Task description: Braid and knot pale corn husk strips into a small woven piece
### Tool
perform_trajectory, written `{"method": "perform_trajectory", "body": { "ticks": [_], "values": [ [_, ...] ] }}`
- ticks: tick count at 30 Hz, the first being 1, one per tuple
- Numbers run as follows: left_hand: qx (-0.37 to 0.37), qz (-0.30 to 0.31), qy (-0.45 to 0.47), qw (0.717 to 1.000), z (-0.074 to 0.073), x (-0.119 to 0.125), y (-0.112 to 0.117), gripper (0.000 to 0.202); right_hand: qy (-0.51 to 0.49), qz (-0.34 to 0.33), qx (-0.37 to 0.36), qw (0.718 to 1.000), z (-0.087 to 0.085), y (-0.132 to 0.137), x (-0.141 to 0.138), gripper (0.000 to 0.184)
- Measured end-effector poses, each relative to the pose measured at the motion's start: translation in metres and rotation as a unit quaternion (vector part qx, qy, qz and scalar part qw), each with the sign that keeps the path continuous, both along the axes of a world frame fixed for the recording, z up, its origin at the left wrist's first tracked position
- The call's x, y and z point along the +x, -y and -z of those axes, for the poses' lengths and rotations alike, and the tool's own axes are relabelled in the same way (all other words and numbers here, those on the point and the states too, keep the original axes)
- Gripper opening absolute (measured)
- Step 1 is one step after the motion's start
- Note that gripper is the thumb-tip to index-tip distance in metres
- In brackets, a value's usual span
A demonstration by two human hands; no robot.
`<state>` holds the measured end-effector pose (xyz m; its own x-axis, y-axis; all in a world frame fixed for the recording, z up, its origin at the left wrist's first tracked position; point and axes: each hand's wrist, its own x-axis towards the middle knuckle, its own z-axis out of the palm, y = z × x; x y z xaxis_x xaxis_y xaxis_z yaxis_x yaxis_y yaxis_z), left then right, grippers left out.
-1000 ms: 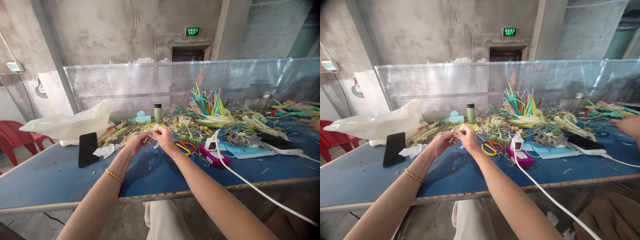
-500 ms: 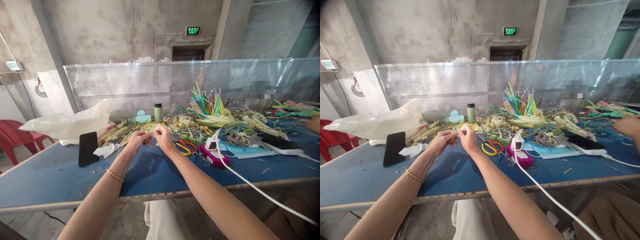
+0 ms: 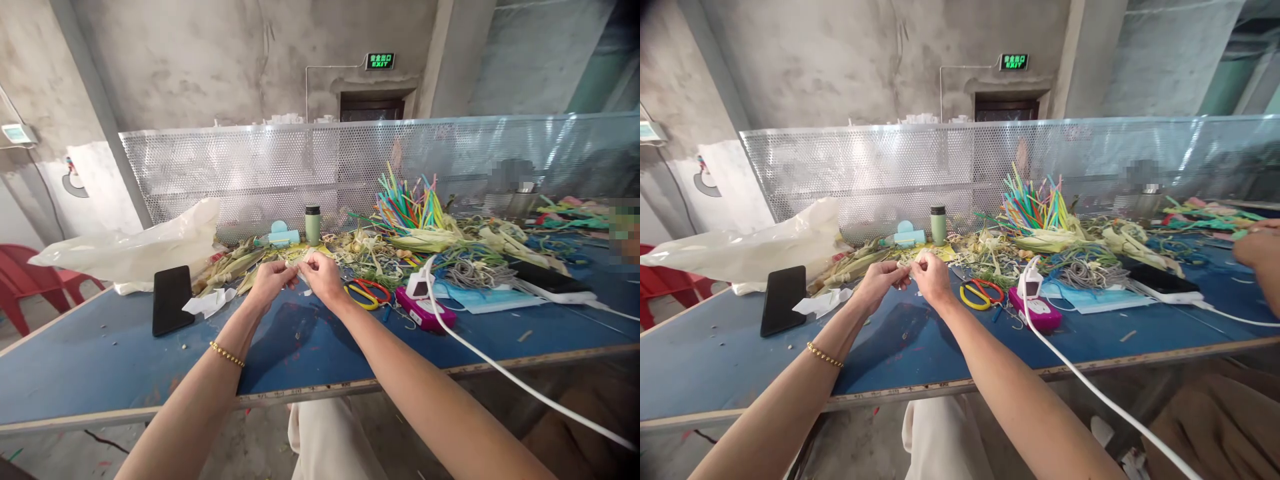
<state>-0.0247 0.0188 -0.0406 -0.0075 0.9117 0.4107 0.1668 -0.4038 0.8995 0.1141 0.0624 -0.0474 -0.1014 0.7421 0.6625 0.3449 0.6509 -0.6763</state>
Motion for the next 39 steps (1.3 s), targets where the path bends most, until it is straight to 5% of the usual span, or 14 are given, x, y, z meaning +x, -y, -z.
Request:
{"method": "perform_trajectory", "body": {
  "ticks": [10, 17, 28, 39],
  "values": [
    [-0.005, -0.013, 0.025, 1.000, 0.002, -0.004, -0.003, 0.028, -0.089, -0.107, -0.111, 0.984, 0.002, 0.002, 0.000, 0.032],
    [-0.023, -0.005, 0.037, 0.999, 0.000, -0.007, -0.003, 0.029, -0.049, -0.169, -0.178, 0.968, -0.002, 0.005, 0.003, 0.028],
    [-0.044, -0.001, 0.033, 0.998, 0.003, -0.011, -0.006, 0.030, -0.010, -0.165, -0.152, 0.974, -0.001, 0.006, 0.007, 0.024],
    [-0.026, -0.042, -0.012, 0.999, 0.005, -0.010, -0.008, 0.031, 0.049, -0.074, -0.103, 0.991, -0.002, 0.004, 0.005, 0.018]
  ]
}}
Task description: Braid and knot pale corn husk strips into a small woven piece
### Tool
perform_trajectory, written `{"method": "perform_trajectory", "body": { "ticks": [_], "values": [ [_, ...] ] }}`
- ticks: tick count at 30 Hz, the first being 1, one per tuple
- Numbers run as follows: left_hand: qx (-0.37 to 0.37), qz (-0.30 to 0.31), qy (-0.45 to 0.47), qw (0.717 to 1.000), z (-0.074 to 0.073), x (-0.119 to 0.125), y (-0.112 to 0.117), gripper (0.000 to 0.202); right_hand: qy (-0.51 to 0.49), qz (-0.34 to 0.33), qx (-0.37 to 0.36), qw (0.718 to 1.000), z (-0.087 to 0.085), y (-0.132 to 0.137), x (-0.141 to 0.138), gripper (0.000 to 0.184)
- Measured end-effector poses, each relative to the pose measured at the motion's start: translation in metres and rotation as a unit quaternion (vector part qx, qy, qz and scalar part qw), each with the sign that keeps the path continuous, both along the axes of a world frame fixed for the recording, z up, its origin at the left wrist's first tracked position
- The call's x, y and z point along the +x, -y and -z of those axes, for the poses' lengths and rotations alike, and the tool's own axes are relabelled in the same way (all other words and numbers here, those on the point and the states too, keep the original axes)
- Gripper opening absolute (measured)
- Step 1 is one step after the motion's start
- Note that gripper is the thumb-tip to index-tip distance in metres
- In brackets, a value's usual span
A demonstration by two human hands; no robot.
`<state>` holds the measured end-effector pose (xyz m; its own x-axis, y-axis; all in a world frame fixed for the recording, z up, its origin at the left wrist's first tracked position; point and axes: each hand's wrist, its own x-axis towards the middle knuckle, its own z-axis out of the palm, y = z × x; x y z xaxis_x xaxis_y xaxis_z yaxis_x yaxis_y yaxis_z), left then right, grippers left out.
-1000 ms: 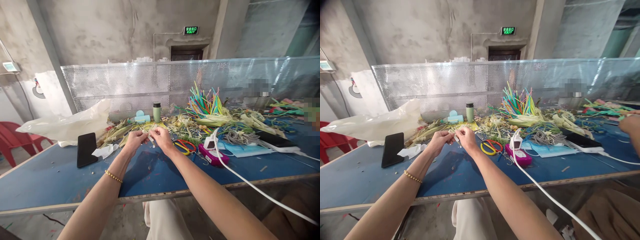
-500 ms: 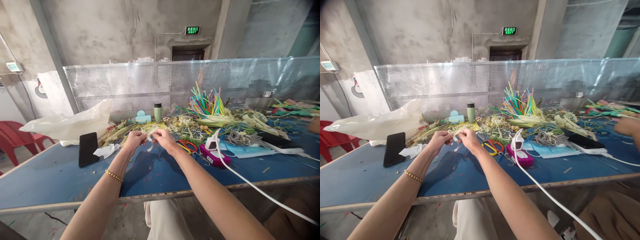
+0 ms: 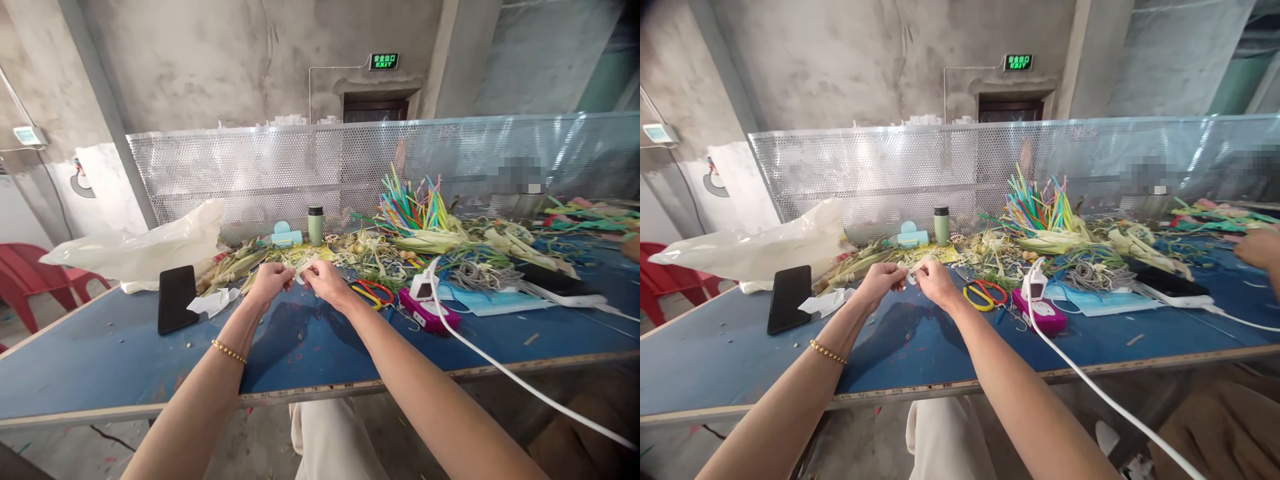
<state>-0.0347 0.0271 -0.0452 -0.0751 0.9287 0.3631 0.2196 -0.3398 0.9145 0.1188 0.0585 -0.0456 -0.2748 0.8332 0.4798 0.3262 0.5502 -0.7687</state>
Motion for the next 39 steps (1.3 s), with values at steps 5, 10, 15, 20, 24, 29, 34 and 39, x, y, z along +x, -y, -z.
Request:
{"method": "perform_trajectory", "body": {
  "ticks": [5, 10, 15, 20, 24, 29, 34, 39],
  "values": [
    [0.005, -0.010, 0.002, 1.000, -0.0031, 0.0018, 0.0038, 0.030, -0.065, -0.042, -0.041, 0.996, -0.0006, 0.0057, -0.0035, 0.014],
    [-0.004, 0.015, 0.023, 1.000, -0.0049, 0.0046, 0.0065, 0.029, -0.111, -0.002, -0.031, 0.993, 0.0015, 0.0044, -0.0062, 0.024],
    [-0.006, 0.024, 0.030, 0.999, -0.0027, 0.0048, 0.0056, 0.031, -0.130, 0.013, -0.039, 0.991, 0.0016, 0.0021, -0.0059, 0.023],
    [0.017, 0.034, 0.035, 0.999, -0.0012, 0.0039, 0.0044, 0.032, -0.123, -0.003, -0.077, 0.989, -0.0023, 0.0090, -0.0049, 0.028],
    [0.021, 0.025, 0.015, 0.999, -0.0004, 0.0049, 0.0040, 0.031, -0.123, -0.030, -0.101, 0.987, -0.0016, 0.0105, -0.0052, 0.034],
    [0.029, -0.006, -0.026, 0.999, 0.0014, 0.0023, 0.0007, 0.031, -0.125, -0.051, -0.095, 0.986, 0.0003, 0.0084, -0.0043, 0.036],
    [0.027, 0.004, -0.042, 0.999, 0.0014, 0.0002, 0.0000, 0.032, -0.154, -0.034, -0.103, 0.982, -0.0005, 0.0060, -0.0038, 0.025],
    [-0.004, 0.030, 0.034, 0.999, -0.0031, 0.0035, 0.0060, 0.030, -0.176, -0.021, -0.101, 0.979, 0.0003, 0.0058, -0.0051, 0.019]
  ]
}}
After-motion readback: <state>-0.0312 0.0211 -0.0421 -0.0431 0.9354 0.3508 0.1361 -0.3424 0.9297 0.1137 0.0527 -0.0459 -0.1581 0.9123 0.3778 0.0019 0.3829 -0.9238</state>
